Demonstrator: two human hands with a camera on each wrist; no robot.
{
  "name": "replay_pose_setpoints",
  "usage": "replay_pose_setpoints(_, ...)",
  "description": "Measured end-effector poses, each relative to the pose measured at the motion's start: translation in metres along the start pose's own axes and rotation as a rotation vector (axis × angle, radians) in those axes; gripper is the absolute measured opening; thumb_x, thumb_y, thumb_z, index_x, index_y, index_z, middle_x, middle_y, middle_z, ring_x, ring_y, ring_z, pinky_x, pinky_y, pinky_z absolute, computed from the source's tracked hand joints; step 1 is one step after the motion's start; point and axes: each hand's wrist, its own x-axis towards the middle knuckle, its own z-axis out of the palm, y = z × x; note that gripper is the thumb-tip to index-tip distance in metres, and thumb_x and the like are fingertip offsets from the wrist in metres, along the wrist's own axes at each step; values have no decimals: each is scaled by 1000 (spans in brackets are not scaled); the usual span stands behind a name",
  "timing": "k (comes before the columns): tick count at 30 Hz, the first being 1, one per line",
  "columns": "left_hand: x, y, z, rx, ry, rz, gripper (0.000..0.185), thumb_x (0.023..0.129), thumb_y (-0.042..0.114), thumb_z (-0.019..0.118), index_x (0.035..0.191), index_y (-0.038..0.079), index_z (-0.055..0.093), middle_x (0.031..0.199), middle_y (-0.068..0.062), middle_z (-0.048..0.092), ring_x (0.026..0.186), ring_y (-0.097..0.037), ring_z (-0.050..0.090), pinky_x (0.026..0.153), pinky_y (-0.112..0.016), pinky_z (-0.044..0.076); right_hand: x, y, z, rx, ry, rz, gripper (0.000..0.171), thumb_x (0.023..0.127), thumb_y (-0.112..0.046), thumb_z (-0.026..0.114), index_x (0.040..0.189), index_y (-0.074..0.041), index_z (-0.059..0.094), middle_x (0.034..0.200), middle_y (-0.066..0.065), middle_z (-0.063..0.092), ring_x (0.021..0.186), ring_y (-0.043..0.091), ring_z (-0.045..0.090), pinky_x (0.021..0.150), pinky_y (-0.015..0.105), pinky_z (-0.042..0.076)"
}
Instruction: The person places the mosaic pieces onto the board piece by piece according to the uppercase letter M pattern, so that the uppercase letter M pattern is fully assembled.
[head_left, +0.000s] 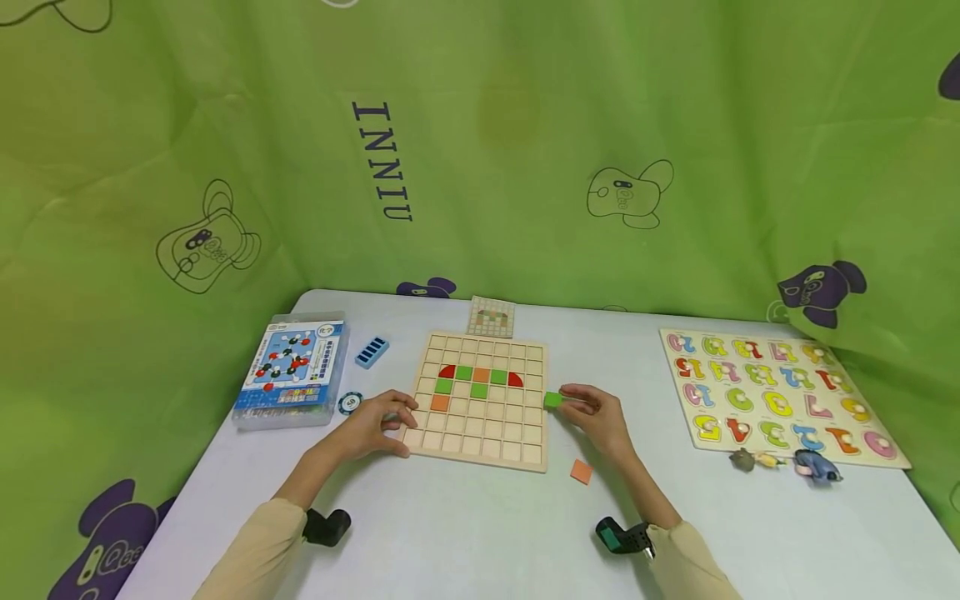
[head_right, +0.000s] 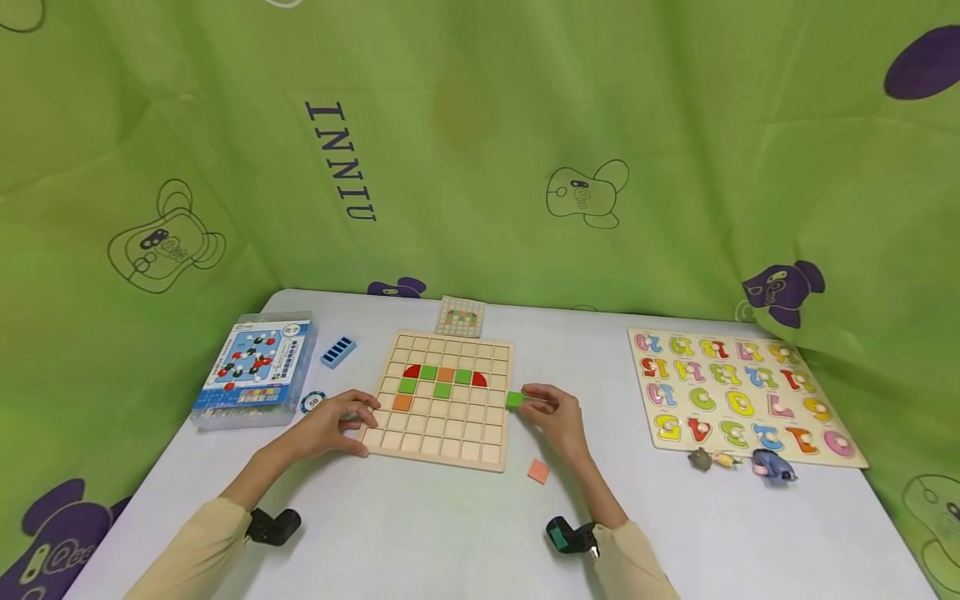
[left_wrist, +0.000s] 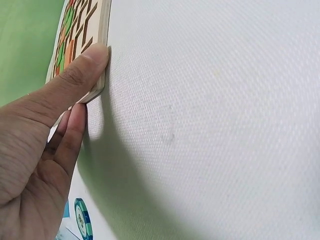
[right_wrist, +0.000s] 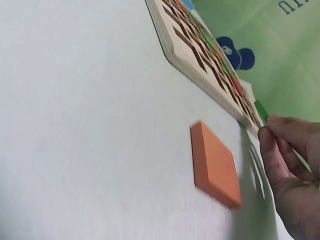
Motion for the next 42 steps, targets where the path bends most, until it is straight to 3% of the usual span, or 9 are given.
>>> replay_pose_setpoints(4, 0, -1, 0, 2, -1, 1, 28, 68, 0, 83, 90, 3, 67, 128, -16, 51, 122, -36, 44, 94, -32, 51, 4, -4, 14, 24, 0, 36, 34, 83, 8, 68, 116, 11, 60, 117, 27, 61, 91, 15, 67, 77, 17, 55)
replay_pose_setpoints(8, 0, -1, 0, 1, 0, 0, 28, 68, 0, 84, 90, 4, 67, 128, -15, 51, 122, -36, 44, 94, -32, 51, 7, -6, 28, 8, 17, 45, 32, 82, 7, 70, 113, 9, 63, 112, 25, 64, 90, 18, 68, 75, 17, 55)
replay_pose_setpoints(17, 0, -2, 0, 5, 0, -3, 28, 68, 1, 84, 90, 4, 67, 128, -15, 51, 123, -36, 44, 94, -33, 51, 13, -8, 49, -113, 100, -8, 28, 78, 6, 74, 105, 4, 69, 101, 18, 70, 82, 21, 67, 67, 12, 52)
replay_pose_setpoints(24, 2, 0, 0, 5, -3, 15, 28, 68, 1, 84, 90, 4, 67, 128, -15, 51, 123, -36, 44, 94, -33, 51, 14, -10, 55, -168, 87, -62, 33, 78, 6, 74, 109, 5, 67, 102, 19, 69, 83, 26, 68, 68, 14, 53)
replay_pose_setpoints(34, -1, 1, -2, 7, -5, 18, 28, 68, 1, 84, 90, 3, 66, 129, -17, 50, 123, -37, 44, 93, -31, 51, 18, -9, 56, -15, 34, -45, 32, 80, 10, 70, 111, 12, 62, 106, 28, 65, 96, 38, 66, 77, 22, 57)
replay_pose_setpoints(42, 0, 0, 0, -3, -1, 8, 28, 68, 0, 83, 90, 3, 67, 129, -16, 50, 124, -37, 43, 94, -32, 51, 11, -10, 40, 44, -25, -21, 33, 83, 9, 69, 114, 11, 59, 113, 29, 61, 100, 35, 64, 80, 20, 55)
